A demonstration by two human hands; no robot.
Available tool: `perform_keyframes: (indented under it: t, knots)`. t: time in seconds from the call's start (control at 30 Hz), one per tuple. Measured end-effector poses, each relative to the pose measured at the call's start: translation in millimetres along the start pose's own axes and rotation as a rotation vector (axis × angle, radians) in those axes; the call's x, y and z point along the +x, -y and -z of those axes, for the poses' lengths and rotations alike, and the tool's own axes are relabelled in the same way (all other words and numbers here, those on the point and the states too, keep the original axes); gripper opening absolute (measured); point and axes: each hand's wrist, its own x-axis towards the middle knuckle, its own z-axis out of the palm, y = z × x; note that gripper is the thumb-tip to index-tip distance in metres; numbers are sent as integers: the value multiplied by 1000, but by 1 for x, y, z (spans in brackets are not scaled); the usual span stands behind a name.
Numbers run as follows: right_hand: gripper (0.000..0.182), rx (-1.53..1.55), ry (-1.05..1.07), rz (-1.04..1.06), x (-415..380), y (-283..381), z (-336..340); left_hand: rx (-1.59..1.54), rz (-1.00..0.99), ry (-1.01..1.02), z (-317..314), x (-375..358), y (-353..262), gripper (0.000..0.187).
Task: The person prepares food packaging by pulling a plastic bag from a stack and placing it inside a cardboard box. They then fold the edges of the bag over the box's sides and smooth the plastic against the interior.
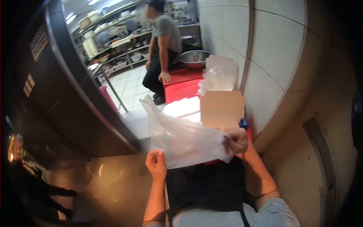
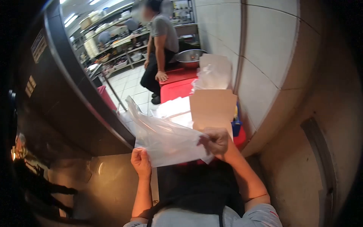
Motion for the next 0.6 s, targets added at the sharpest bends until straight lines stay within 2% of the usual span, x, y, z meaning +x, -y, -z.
perform_keyframes:
  t: [0.03, 0.07, 0.13, 0.2, 0.27, 0.33, 0.37, 0.43, 0.5, 0.6]
  knots:
    - [30, -20, -59, 13, -14, 21, 7, -50, -126, 40, -17, 4, -9, 11]
    - [34, -38, -110, 28, -25, 36, 14, -27, -125, 57, -30, 9, -6, 12]
    - [40, 69, -167, -81, -28, 20, 50, 30, -128, 79, -54, 20, -2, 15]
    - [47, 200, -219, -200, -22, -4, 85, 96, 319, 256, -98, 48, -17, 23]
    - [51, 247, -338, -393, -6, -69, 125, 265, 371, 430, -111, 66, 55, 25]
    - [51, 240, -397, -514, -11, -151, 156, 276, 457, 464, -112, 66, 135, 25]
    - [52, 240, -425, -576, -17, -172, 162, 385, 314, 452, -115, 63, 150, 24]
    - [58, 446, -470, -677, -28, -158, 156, 484, 348, 430, -115, 60, 158, 24]
    - [74, 567, -528, -736, -36, -140, 147, 541, 341, 434, -110, 56, 173, 23]
    - [78, 91, -579, -697, -42, -135, 124, 544, 297, 379, -113, 51, 169, 24]
